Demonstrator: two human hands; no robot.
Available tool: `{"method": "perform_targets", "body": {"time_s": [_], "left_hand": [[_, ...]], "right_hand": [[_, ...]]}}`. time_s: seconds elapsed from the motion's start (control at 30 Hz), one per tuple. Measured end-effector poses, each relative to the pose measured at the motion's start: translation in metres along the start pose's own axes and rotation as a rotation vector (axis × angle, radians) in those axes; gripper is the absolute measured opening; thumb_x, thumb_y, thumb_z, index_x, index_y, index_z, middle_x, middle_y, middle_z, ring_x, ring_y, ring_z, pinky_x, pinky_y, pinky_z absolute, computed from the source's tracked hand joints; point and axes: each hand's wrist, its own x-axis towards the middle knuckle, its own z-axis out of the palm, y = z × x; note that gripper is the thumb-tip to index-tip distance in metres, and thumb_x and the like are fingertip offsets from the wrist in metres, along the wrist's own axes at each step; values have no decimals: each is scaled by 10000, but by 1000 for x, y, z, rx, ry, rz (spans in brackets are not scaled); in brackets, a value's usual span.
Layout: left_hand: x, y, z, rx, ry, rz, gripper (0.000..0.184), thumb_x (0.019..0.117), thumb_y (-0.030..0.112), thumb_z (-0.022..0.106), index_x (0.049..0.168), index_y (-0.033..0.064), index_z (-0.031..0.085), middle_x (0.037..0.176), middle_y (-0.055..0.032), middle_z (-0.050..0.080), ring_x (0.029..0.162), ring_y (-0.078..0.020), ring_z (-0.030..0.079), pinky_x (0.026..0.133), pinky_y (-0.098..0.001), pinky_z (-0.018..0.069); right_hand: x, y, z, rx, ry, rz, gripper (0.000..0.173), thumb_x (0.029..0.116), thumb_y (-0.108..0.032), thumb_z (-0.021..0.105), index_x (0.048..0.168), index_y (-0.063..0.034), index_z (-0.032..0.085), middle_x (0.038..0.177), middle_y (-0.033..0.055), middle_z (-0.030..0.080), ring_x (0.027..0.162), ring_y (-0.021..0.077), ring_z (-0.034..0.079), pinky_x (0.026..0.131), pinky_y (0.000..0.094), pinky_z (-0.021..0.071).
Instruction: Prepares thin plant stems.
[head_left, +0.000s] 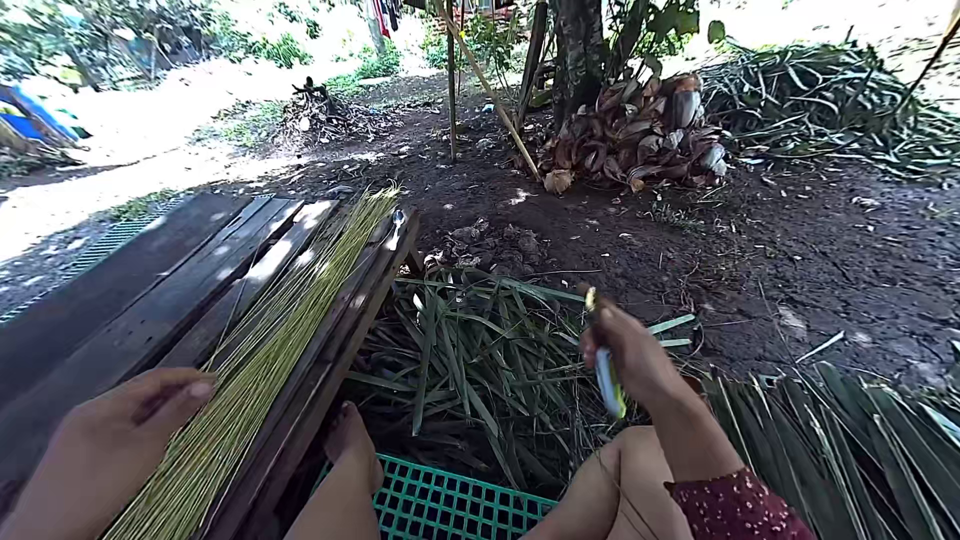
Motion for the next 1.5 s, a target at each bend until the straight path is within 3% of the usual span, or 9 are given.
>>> {"method": "perform_targets", "body": {"time_s": [0.13,0.2,0.3,0.4,0.63,0.83,0.93,1.13,1.5], "left_hand": [[2,108,72,-149,-172,135,195,972,189,642,1079,43,713,948,-18,700,828,-44,646,776,-268,545],[-1,146,96,-167,-270,229,167,974,182,645,1041,60,737,917,-18,712,800,-59,658,747,-260,550],[-8,171,116,-220,-315,319,160,971,199,643,1004,87,752,898,17,712,766,17,635,706,-146,516],[-14,166,114,-245,-302,311,170,976,218,630,1008,102,752,867,49,698,733,62,604,675,-103,488],[-17,139,106,-197,-322,250,201,1009,219,582,1013,90,736,859,35,687,743,39,599,693,-137,485],[-25,160,115,-245,-363,262,235,1048,220,499,1023,73,681,759,46,576,654,21,504,614,-151,415],[-31,172,119,-248,-370,309,238,1057,230,474,1002,84,655,715,58,530,607,20,467,566,-147,387],[-40,184,130,-304,-266,350,226,1030,200,477,1004,80,667,750,60,584,640,45,506,591,-119,408],[-39,186,132,-294,-203,445,209,1027,212,494,953,88,646,654,62,500,548,36,436,518,-109,362]], "right_hand": [[-29,3,86,163,-426,-13,527,1041,-168,343,1543,-9,347,684,-117,558,572,-1,533,599,202,507],[-38,3,111,316,-475,-57,502,1044,-154,356,1523,-6,352,670,-138,557,574,-14,534,601,183,500],[-45,3,117,483,-362,-178,357,1080,-156,391,1347,-25,587,671,-132,611,578,-27,563,602,162,511],[-37,-1,87,453,-125,-301,312,1086,-208,374,1223,-119,640,631,-131,608,558,-16,573,589,182,520],[-16,-23,-8,414,385,-421,427,1125,-277,118,1240,-215,524,618,-150,560,536,-1,575,567,181,532],[-50,-14,50,375,-307,-211,377,1061,-310,511,1404,-156,525,675,-146,643,562,-14,610,562,174,545],[-61,-3,90,421,-527,-101,431,1067,-216,468,1472,-70,475,727,-158,613,595,-26,586,561,164,531],[-72,9,122,521,-446,-195,190,1068,-237,527,1087,-133,685,706,-115,621,555,-37,563,515,127,488],[-59,-2,73,483,-105,-344,301,1072,-238,510,1312,-99,625,651,-122,625,508,-25,552,487,137,477]]}}
